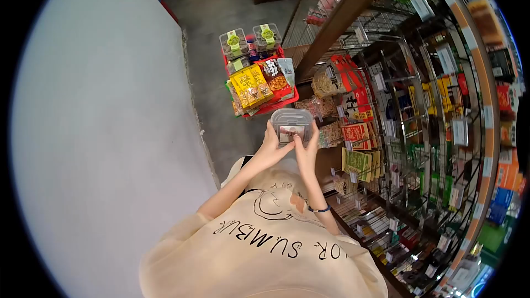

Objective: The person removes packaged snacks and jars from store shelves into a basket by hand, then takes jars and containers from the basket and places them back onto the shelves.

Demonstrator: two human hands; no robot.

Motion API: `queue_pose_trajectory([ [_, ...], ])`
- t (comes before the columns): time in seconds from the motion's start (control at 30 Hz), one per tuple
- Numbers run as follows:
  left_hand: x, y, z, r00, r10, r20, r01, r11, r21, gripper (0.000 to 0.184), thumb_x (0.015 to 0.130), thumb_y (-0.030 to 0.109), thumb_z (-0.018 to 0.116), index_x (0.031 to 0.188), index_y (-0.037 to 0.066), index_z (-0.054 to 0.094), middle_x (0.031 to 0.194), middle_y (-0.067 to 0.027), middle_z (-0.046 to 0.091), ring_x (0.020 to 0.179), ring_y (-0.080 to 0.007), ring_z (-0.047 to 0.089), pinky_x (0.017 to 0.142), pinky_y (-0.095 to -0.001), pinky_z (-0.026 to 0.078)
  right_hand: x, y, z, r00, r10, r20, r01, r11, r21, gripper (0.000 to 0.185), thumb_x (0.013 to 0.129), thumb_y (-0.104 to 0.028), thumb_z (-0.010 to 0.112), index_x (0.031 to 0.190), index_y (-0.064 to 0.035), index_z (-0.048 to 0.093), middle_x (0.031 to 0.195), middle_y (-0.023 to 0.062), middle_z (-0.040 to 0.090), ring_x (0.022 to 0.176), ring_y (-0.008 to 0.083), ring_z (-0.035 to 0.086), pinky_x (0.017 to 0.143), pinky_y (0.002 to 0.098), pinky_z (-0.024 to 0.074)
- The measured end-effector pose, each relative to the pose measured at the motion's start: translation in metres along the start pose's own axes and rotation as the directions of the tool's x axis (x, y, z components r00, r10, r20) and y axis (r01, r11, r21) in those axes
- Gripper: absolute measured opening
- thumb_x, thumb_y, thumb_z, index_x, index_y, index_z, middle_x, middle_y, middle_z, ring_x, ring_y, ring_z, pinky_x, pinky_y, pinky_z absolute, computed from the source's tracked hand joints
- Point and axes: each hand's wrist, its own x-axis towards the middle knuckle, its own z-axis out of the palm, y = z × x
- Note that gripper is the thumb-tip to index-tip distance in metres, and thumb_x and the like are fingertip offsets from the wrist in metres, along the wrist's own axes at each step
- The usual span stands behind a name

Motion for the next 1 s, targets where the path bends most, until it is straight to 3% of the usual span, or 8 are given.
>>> queue_pose_trajectory([
  [0.07,0.003,-0.005,-0.010,0.993,-0.071,-0.093,0.078,0.994,0.082,0.087,0.079,0.029,0.062,0.130,-0.013,0.004,0.128,-0.0238,0.030,0.122,-0.0275,0.030,0.103,-0.0354,0.021,0.008,0.015,0.016,0.999,0.008,0.049,-0.008,1.000,-0.012,0.060,0.077,-0.008,0.056,0.130,0.0013,0.028,0.129,0.0212,0.035,0.120,0.0324,0.035,0.100,0.0386,0.0273],
  [0.13,0.001,-0.010,-0.025,0.989,-0.095,-0.114,0.089,0.994,-0.056,0.093,0.075,0.034,0.065,0.127,-0.014,0.006,0.122,-0.0299,0.031,0.118,-0.0371,0.032,0.099,-0.0396,0.026,0.010,0.016,0.029,0.994,0.049,0.097,-0.048,0.999,-0.020,0.060,0.077,-0.008,0.056,0.130,0.0011,0.029,0.129,0.0213,0.035,0.120,0.0324,0.035,0.100,0.0386,0.0272],
  [0.23,0.005,-0.018,-0.040,0.981,-0.108,-0.159,0.089,0.988,-0.124,0.091,0.075,0.033,0.065,0.127,-0.014,0.006,0.120,-0.0295,0.034,0.115,-0.0368,0.035,0.098,-0.0403,0.028,0.018,0.020,0.046,0.987,-0.010,0.162,0.003,0.999,0.039,0.059,0.078,-0.007,0.055,0.130,0.0006,0.029,0.128,0.0212,0.036,0.119,0.0320,0.036,0.099,0.0384,0.0284],
  [0.4,0.016,-0.035,-0.044,0.956,-0.165,-0.241,0.123,0.976,-0.180,0.091,0.077,0.031,0.063,0.126,-0.017,0.003,0.121,-0.0296,0.029,0.110,-0.0316,0.044,0.092,-0.0373,0.038,0.040,0.009,0.058,0.965,-0.042,0.260,0.023,0.997,0.077,0.052,0.078,-0.001,0.050,0.128,0.0000,0.034,0.124,0.0205,0.044,0.116,0.0298,0.043,0.096,0.0365,0.0342],
  [0.53,0.031,-0.044,-0.047,0.934,-0.191,-0.303,0.128,0.968,-0.217,0.092,0.077,0.030,0.063,0.127,-0.016,0.001,0.120,-0.0296,0.030,0.111,-0.0318,0.043,0.092,-0.0368,0.037,0.059,0.005,0.069,0.959,-0.083,0.270,0.072,0.996,0.052,0.051,0.079,0.000,0.048,0.128,-0.0015,0.035,0.122,0.0203,0.047,0.114,0.0293,0.046,0.095,0.0358,0.0350],
  [0.63,0.049,-0.044,-0.064,0.936,-0.148,-0.320,0.118,0.987,-0.110,0.092,0.077,0.029,0.064,0.127,-0.016,0.002,0.121,-0.0286,0.032,0.112,-0.0312,0.042,0.092,-0.0360,0.037,0.077,0.006,0.080,0.953,-0.061,0.298,0.027,0.993,0.118,0.050,0.080,-0.001,0.048,0.128,-0.0012,0.035,0.122,0.0202,0.047,0.114,0.0294,0.046,0.095,0.0354,0.0352],
  [0.77,0.076,-0.008,-0.073,0.917,-0.218,-0.335,0.118,0.948,-0.294,0.066,0.080,0.017,0.061,0.125,-0.005,0.019,0.121,-0.0191,0.036,0.110,-0.0234,0.042,0.090,-0.0321,0.040,0.105,0.014,0.087,0.961,-0.035,0.275,0.025,0.999,0.038,0.051,0.081,-0.002,0.049,0.129,-0.0018,0.034,0.125,0.0190,0.045,0.116,0.0287,0.044,0.095,0.0348,0.0345],
  [1.0,0.164,-0.019,-0.076,0.933,-0.062,-0.355,-0.046,0.957,-0.288,0.067,0.078,0.011,0.061,0.129,-0.003,0.019,0.118,-0.0145,0.040,0.105,-0.0186,0.046,0.087,-0.0306,0.040,0.189,0.016,0.100,0.972,-0.006,0.237,-0.018,0.995,0.102,0.049,0.082,-0.004,0.051,0.128,0.0021,0.035,0.124,0.0176,0.045,0.113,0.0227,0.046,0.094,0.0313,0.0354],
])
